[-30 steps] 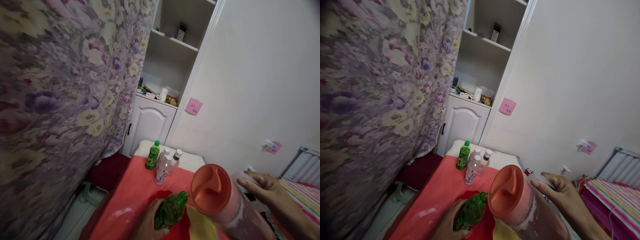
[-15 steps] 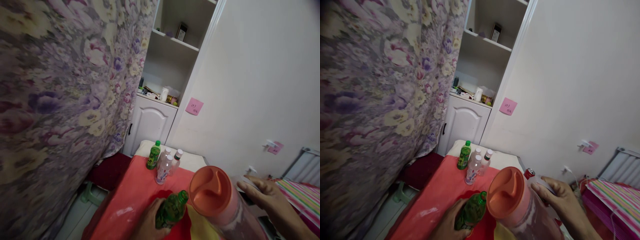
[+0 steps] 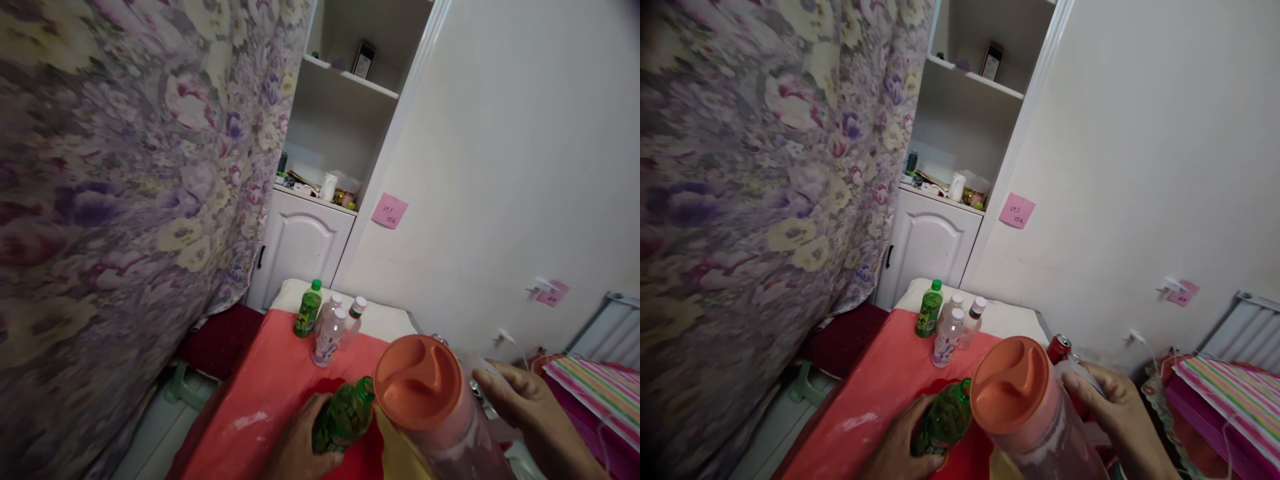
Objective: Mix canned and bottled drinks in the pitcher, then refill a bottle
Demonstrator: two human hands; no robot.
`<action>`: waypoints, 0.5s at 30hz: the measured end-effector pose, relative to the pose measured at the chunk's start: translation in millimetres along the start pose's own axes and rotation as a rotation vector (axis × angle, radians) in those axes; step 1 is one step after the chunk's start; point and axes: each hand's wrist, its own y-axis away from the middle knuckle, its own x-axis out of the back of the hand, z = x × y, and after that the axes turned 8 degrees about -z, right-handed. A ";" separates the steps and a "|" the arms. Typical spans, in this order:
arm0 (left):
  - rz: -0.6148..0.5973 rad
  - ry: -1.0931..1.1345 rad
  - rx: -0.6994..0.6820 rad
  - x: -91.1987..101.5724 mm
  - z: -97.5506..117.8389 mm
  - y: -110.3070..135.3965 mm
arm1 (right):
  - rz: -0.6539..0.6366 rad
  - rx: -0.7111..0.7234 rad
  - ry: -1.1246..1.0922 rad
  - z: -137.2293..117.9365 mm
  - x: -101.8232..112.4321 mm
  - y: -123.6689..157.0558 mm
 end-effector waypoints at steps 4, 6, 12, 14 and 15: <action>0.007 0.037 -0.028 0.9 2.5 0.2 | 0.014 -0.072 -0.124 21.5 5.0 4.3; 0.012 0.058 -0.030 1.5 2.9 0.0 | 0.047 -0.077 -0.149 44.0 13.0 4.4; 0.016 0.051 -0.039 -0.2 2.7 -4.4 | 0.138 -0.151 -0.382 114.1 25.5 13.8; 0.016 0.040 -0.023 -3.0 1.7 -6.4 | 0.149 -0.151 -0.461 127.0 19.8 21.5; 0.017 0.034 -0.012 -4.6 1.1 -7.2 | 0.163 -0.140 -0.486 131.5 15.9 25.3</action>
